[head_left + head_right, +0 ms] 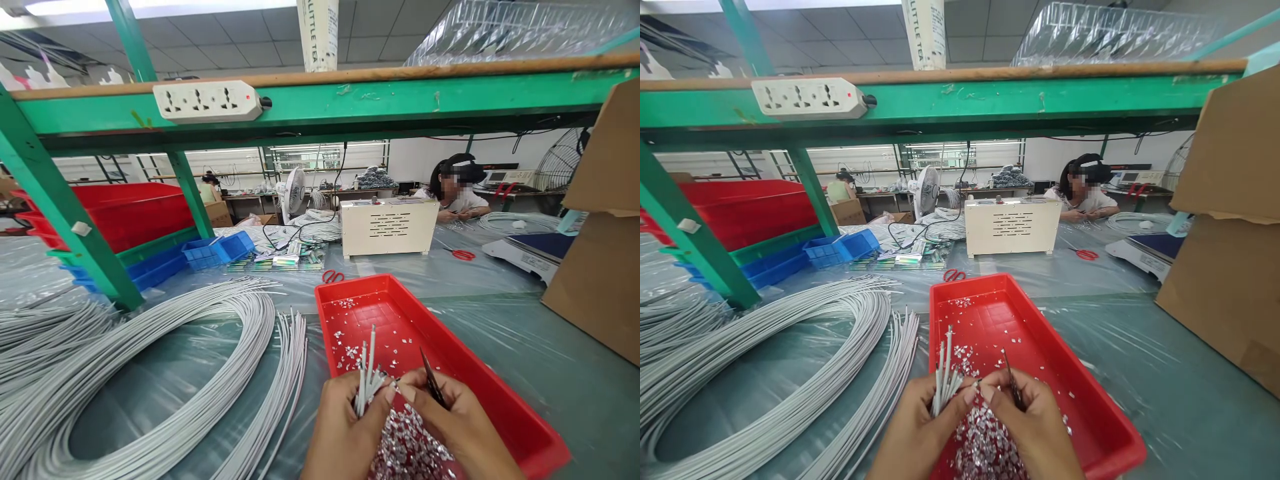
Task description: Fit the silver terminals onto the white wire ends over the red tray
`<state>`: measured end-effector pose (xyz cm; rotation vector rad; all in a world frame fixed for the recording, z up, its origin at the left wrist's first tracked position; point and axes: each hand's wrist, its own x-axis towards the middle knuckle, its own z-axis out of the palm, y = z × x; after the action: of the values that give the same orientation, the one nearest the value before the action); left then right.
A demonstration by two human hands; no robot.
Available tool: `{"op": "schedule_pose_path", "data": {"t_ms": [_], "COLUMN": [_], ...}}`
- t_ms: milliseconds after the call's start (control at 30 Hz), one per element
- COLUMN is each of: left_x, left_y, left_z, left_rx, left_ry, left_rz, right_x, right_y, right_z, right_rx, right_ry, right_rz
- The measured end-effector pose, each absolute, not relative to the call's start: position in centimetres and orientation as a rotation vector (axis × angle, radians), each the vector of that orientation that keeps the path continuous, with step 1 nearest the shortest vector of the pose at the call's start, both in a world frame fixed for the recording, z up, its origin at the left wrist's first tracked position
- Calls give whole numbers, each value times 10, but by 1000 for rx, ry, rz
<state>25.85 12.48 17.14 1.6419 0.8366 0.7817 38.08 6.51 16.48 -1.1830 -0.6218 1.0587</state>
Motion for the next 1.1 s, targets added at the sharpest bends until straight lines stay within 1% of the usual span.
{"op": "schedule_pose_path", "data": {"t_ms": [100,267,333,433,600,833,1100], "left_x": [258,258,258,255,252,252,253], "left_y": [126,124,123,124,125,124,123], "left_z": [174,179,180,181,184,182,185], "left_rx": [1452,1448,1432,1444,1543,1557,1545], "left_ry": [795,723,699,678,585,577,586], "left_rz": [734,701,692,677,613,570,554], "right_x": [385,385,385,386,386,388,389], "right_y": [66,63,61,60,59,58,58], "right_z": [161,162,163,163,170,166,161], "right_rx": [-1182,-1326,-1339,-1311,-1074,-1349,-1366], "right_ry": [-666,-787,-827,-874,-881,-926,-969], "right_rz": [1042,809,762,800,1031,740,693]}}
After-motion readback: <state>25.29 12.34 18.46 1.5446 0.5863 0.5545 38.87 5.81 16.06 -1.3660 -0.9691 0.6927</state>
